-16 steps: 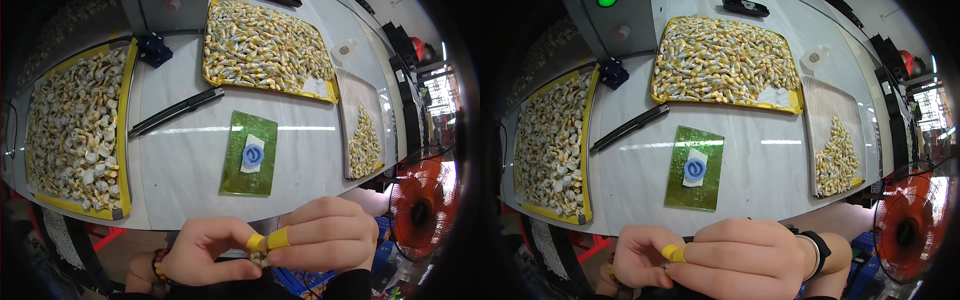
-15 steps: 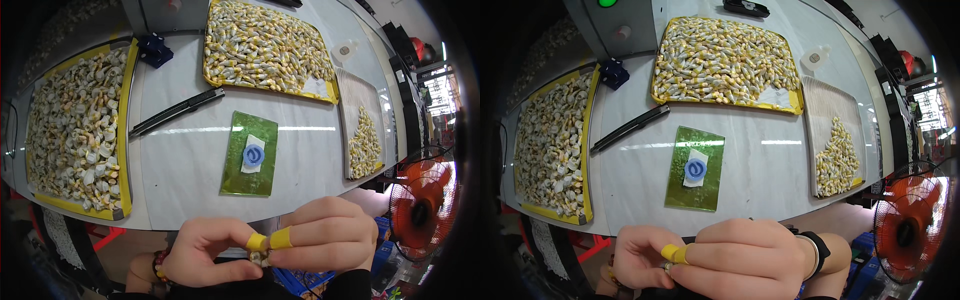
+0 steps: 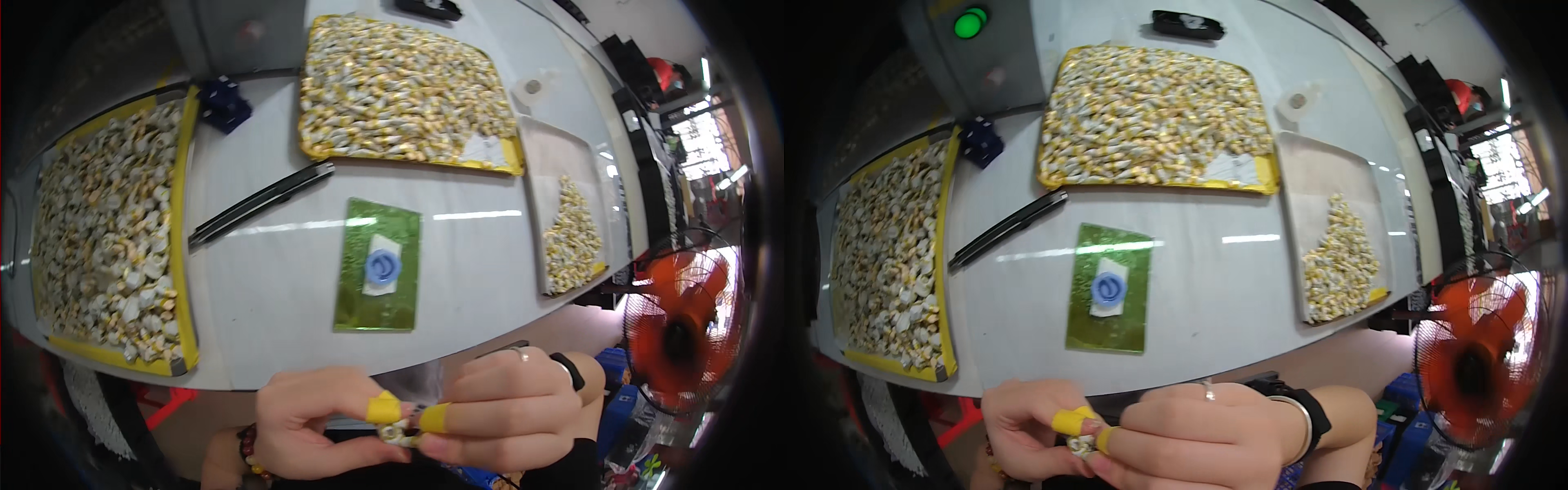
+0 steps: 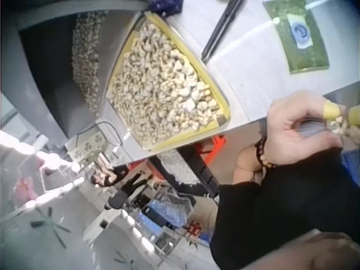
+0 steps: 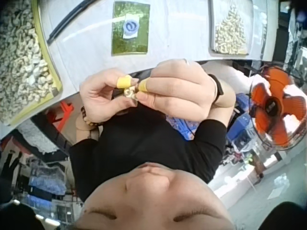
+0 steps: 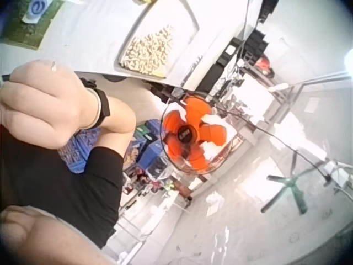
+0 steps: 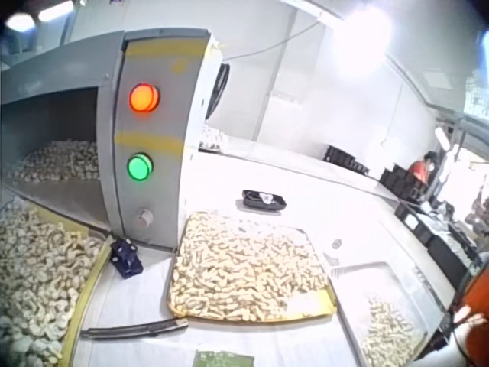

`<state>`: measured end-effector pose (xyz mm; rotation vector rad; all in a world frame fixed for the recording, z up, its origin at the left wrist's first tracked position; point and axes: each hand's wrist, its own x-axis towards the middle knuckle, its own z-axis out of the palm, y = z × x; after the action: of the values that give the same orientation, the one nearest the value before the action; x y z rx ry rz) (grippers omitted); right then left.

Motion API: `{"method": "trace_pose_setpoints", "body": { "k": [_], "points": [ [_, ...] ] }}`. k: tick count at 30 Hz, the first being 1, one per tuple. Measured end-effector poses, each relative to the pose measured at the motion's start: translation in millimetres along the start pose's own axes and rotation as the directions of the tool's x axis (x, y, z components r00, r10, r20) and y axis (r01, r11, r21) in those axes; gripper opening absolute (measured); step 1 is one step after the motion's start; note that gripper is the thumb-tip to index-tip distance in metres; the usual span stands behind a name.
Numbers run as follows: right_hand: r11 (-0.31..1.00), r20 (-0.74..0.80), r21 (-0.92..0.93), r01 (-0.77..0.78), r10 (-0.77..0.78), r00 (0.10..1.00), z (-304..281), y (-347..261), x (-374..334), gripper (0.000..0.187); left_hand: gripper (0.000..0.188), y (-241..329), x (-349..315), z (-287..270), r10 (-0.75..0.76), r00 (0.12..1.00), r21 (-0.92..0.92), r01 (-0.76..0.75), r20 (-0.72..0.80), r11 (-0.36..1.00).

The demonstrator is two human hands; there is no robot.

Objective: The person repeatedly picks small white and yellow capsule halves from a tray, applies a small amount of blue gel from a green pad to one half, and joins the halves together. The assembled capsules are placed into a yellow tray on the left. The process is continuous and repetitive throughout the clip.

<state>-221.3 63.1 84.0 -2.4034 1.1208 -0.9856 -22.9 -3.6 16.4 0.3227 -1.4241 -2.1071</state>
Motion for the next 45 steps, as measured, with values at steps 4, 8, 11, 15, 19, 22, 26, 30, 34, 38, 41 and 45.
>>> {"method": "trace_pose_setpoints", "body": {
  "k": [4,8,11,15,19,22,26,30,34,38,41,45],
  "points": [
    [0.996,0.03,-0.085,-0.013,0.016,0.999,-35.0,4.8,8.2,0.01,0.033,-5.0,-6.8,1.2,0.001,1.0,-0.12,0.001,0.015,0.993],
    [0.69,-0.55,-0.524,-0.5,0.174,0.817,-88.7,31.2,-19.2,0.016,0.033,-3.5,-6.4,6.5,-0.132,0.991,-0.318,0.119,-0.021,0.941],
    [0.454,-0.348,-0.561,-0.692,0.629,0.695,-129.5,75.7,-50.3,0.016,0.033,-5.2,-10.6,4.0,-0.161,0.987,-0.364,0.155,0.013,0.918],
    [0.45,-0.209,-0.535,-0.715,0.75,0.628,-143.3,122.7,-95.0,0.023,0.035,-7.3,-12.6,7.4,-0.188,0.982,-0.453,0.178,0.022,0.874],
    [0.526,-0.124,-0.548,-0.65,0.717,0.685,-140.2,144.3,-102.7,0.02,0.036,-9.7,-12.4,6.3,-0.206,0.978,-0.461,0.191,0.017,0.867],
    [0.503,-0.118,-0.577,-0.644,0.728,0.675,-135.6,153.1,-102.6,0.012,0.036,-8.2,-11.8,3.4,-0.21,0.978,-0.431,0.197,0.018,0.881],
    [0.448,-0.168,-0.623,-0.641,0.724,0.669,-129.0,154.8,-97.4,0.006,0.038,-5.0,-11.8,1.3,-0.236,0.972,-0.48,0.208,0.003,0.852],
    [0.51,-0.178,-0.597,-0.619,0.669,0.722,-131.5,149.4,-95.6,0.009,0.032,-13.4,-11.2,-8.8,-0.169,0.981,-0.512,0.196,0.098,0.837],
    [0.59,-0.203,-0.507,-0.629,0.628,0.752,-114.4,120.7,-61.8,0.006,0.035,-20.0,-15.3,-13.5,-0.118,0.988,-0.575,0.151,0.095,0.804],
    [0.682,-0.163,-0.419,-0.599,0.593,0.789,-81.8,92.0,-29.0,0.002,0.033,-21.3,-15.3,-15.1,-0.112,0.991,-0.596,0.135,0.076,0.792],
    [0.678,-0.109,-0.234,-0.697,0.694,0.712,-61.4,72.3,-19.1,0.004,0.033,-22.9,-15.5,-14.7,-0.129,0.987,-0.636,0.158,0.092,0.756],
    [0.743,0.063,-0.075,-0.665,0.669,0.741,-39.6,63.3,-9.0,0.007,0.034,-19.8,-19.4,-15.4,-0.162,0.982,-0.685,0.184,0.097,0.705]
  ]
}}
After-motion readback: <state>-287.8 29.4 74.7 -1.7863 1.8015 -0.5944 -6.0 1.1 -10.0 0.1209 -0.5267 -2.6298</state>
